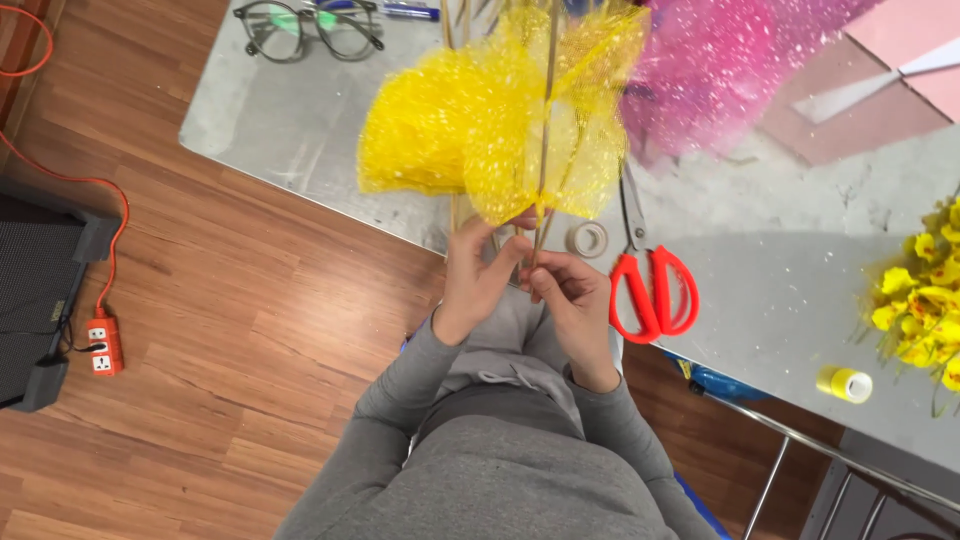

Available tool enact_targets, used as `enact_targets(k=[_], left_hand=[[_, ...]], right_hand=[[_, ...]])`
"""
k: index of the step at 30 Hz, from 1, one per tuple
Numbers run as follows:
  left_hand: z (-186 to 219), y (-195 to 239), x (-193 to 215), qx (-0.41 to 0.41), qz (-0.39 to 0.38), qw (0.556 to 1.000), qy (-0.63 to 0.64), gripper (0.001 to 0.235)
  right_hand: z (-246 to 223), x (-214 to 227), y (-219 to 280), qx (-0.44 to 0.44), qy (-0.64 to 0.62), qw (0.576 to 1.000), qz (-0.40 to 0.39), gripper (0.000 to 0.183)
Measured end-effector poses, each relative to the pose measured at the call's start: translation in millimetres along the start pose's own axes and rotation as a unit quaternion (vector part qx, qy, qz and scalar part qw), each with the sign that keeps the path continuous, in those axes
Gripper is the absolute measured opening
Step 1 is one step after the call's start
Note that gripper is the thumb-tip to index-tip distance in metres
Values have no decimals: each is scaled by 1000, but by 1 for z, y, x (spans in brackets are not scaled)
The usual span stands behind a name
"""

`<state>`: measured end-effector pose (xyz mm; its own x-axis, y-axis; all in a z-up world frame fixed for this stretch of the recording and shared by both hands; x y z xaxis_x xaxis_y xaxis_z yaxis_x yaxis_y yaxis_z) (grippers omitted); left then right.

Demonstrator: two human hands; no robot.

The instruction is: Assembling decorative sticks by wrapping yellow mesh fabric around wooden sticks and securing them with tape.

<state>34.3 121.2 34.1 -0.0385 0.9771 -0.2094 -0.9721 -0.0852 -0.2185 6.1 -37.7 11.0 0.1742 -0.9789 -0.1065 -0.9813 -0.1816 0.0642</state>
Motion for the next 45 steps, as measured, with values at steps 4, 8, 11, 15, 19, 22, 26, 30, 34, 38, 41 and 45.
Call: enact_targets(k=[4, 8, 11, 15, 19, 22, 26, 30, 34, 38, 41, 45], left_hand=[[27, -4, 21, 3, -45, 991, -127, 32], [25, -5, 43, 9, -11, 982, -186, 13], [33, -19, 42, -30, -20, 974, -224, 11], [29, -35, 35, -48, -54, 962, -262, 8], [19, -47, 23, -58, -80, 957, -274, 9], [14, -52, 18, -54, -96, 954, -279, 9], [14, -53, 17, -58, -107, 949, -291, 6], [18, -47, 10, -62, -114, 946, -298, 4], [19, -46, -4, -69, -134, 930, -335, 9], [8, -44, -11, -32, -164, 910, -378, 14], [11, -49, -10, -8, -163, 921, -355, 15], [9, -48, -10, 17, -166, 920, -354, 19]], right_hand=[[11, -13, -16, -45, -10, 999, -5, 24], [4, -30, -40, -46, -19, 999, 2, 28], [14, -27, -64, -40, -35, 998, 21, 27], [-2, -31, -96, -32, -23, 999, 35, 28], [-22, -36, -110, -44, 118, 992, -9, 30], [-38, -39, -107, -42, 210, 977, -21, 28], [-49, -33, -93, -51, 364, 930, -16, 18], [-38, -22, -82, -31, 422, 906, 16, 15], [-29, -31, -75, -25, 517, 856, -14, 22], [-23, -19, -71, -96, 478, 873, -12, 24], [-39, -12, -66, -132, 445, 886, -10, 23], [-48, 0, -43, -176, 331, 926, -40, 23]])
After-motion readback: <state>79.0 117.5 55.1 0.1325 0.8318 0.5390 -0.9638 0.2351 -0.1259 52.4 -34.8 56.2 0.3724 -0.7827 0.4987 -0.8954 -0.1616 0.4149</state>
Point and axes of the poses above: each hand's wrist, its own y-axis away from the middle knuckle, its own x-axis out of the back of the hand, z = x × y, the point moved 8 cm from there along -y, towards the middle knuckle, and after that the axes turned 7 degrees about -z, right-handed, at the moved point
